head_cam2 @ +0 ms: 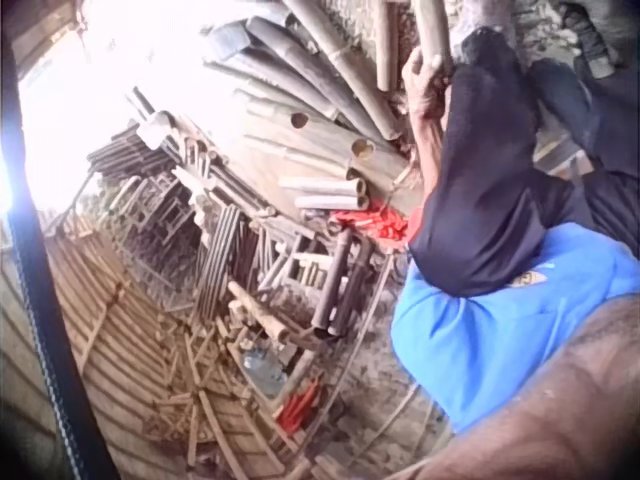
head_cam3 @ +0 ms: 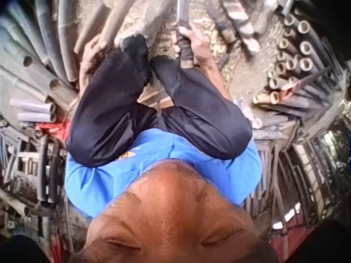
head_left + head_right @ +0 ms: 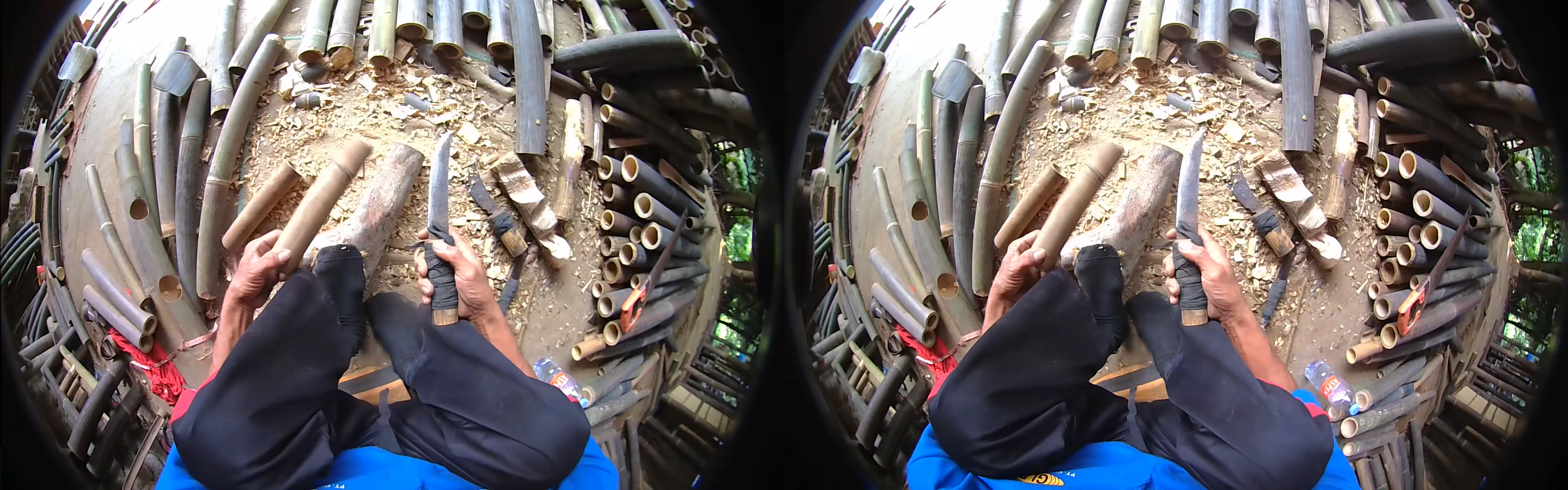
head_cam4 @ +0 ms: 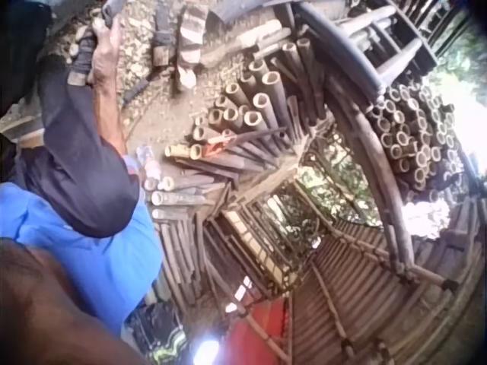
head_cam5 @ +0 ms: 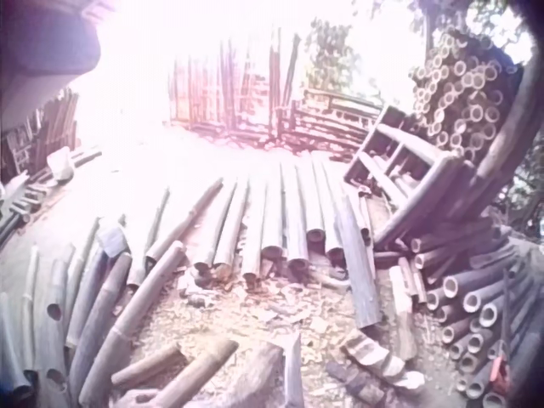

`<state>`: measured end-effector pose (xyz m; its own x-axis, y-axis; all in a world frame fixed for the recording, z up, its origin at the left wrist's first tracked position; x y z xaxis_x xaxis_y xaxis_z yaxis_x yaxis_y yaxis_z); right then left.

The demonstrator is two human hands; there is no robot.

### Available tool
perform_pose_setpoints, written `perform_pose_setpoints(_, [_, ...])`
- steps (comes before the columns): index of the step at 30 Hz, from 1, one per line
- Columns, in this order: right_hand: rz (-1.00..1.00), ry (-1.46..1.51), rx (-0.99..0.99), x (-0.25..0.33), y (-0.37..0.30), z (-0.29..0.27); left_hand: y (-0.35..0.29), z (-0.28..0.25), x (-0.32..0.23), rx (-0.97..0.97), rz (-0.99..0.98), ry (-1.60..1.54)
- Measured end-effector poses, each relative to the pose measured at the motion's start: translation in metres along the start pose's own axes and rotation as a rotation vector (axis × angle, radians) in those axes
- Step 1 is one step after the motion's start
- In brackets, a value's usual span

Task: The person cuts a bamboo pole using a saw and later uses a knife to carve or shave parts of a bamboo section while sitting on the floor among several bamboo poles.

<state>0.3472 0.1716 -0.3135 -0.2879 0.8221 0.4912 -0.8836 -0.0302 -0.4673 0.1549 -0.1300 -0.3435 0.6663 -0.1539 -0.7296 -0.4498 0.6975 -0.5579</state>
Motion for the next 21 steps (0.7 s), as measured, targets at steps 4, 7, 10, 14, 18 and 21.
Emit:
perform_pose_setpoints(4, [0.000, -0.055, 0.024, 0.000, -0.007, 0.001, 0.020, 0.043, -0.027, 0.440, 0.143, -0.152])
perform_pose_setpoints(7, [-0.022, -0.161, 0.003, 0.000, -0.009, -0.002, 0.065, 0.072, -0.056, 0.189, 0.383, -0.351])
perform_pose_setpoints(10, [0.008, -0.080, -0.005, -0.004, -0.004, 0.007, 0.092, 0.076, -0.074, -0.030, 0.572, -0.212])
perform_pose_setpoints(14, [0.046, 0.000, 0.019, -0.010, -0.006, 0.002, 0.104, 0.077, -0.048, -0.132, 0.552, -0.280])
perform_pose_setpoints(18, [0.071, 0.046, -0.022, -0.014, -0.007, 0.001, 0.111, 0.047, -0.022, -0.413, 0.729, -0.320])
perform_pose_setpoints(21, [0.095, 0.059, -0.003, -0.015, -0.006, -0.004, 0.103, 0.032, -0.016, -0.509, 0.608, -0.419])
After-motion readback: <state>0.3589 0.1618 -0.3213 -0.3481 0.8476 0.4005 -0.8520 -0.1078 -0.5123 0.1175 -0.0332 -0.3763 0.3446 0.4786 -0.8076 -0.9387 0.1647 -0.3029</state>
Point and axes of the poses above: each hand's wrist, its own y-axis towards the middle knuckle, its own z-axis out of the palm, x = y × z, the point moved 2 cm from there along y, towards the middle knuckle, and after that the axes turned 9 degrees about x, right-handed, at the moved point
